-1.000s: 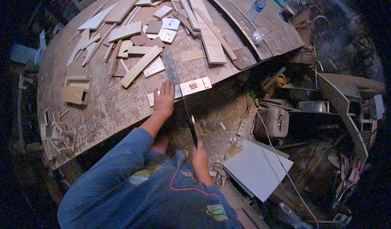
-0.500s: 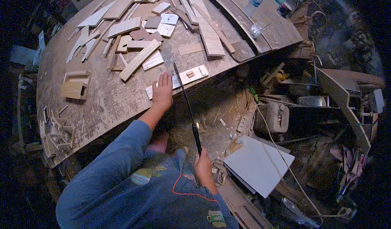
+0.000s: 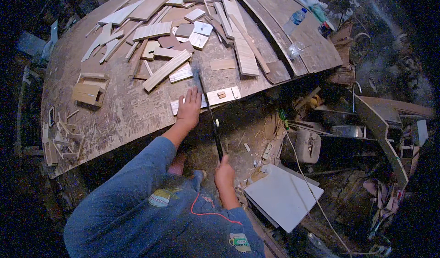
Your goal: The person cuts wood with a hand saw, then applies glue to small wooden components with a glue applicator, and assembles them into a wooden box.
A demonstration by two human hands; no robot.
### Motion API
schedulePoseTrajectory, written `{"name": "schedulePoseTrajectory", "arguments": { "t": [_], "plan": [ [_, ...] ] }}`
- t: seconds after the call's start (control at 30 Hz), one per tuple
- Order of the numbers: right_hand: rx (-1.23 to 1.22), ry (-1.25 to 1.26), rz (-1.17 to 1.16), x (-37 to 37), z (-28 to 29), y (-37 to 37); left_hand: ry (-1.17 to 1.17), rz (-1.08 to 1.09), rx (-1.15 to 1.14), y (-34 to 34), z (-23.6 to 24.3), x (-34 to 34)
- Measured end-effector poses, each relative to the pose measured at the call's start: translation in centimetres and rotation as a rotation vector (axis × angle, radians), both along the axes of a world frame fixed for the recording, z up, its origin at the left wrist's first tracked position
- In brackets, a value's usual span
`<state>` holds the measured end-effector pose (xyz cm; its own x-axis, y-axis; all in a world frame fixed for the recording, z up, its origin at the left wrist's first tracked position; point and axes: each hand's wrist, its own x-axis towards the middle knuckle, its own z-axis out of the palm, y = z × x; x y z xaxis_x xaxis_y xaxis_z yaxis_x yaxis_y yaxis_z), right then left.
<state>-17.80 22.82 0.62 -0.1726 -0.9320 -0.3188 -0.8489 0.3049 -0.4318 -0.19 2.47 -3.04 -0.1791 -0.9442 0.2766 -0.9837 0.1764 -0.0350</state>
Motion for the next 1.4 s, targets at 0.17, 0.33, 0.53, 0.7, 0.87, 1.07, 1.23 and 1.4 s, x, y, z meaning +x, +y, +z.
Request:
{"name": "schedulePoseTrajectory", "arguments": {
  "t": [0.17, 0.33, 0.53, 0.7, 0.87, 1.07, 1.23, 1.4],
  "plan": [
    [0.134, 0.051, -0.035, -1.4, 2.5, 6.2, -0.012, 0.002, -0.06, 0.0, 0.5, 0.4],
    [0.016, -0.031, -0.013, 0.5, 1.8, -2.7, 0.022, -0.037, -0.044, 0.3, 1.0, -0.5],
    [-0.059, -0.098, 0.048, -2.6, -0.4, -0.9, 0.011, -0.021, -0.04, 0.3, 0.6, 0.0],
    [0.049, -0.708, -0.133, -4.7, -1.6, 1.7, 0.016, -0.008, -0.039, 0.1, 0.9, -0.1],
    [0.454, -0.922, -0.277, -6.3, -3.4, 1.6, 0.036, -0.014, -0.018, 0.2, 1.4, -0.3],
    [0.09, -0.583, -0.262, -3.5, -4.8, 3.4, 0.043, -0.004, -0.02, 0.3, 0.9, -0.2],
    [0.182, -0.76, -0.215, -4.0, -6.3, 2.6, 0.011, -0.006, -0.015, 0.5, 1.0, -0.1],
    [-0.024, -0.567, -0.185, -2.3, -7.4, -1.5, 0.023, -0.011, 0.003, 0.1, 1.3, -0.5]
  ]
}}
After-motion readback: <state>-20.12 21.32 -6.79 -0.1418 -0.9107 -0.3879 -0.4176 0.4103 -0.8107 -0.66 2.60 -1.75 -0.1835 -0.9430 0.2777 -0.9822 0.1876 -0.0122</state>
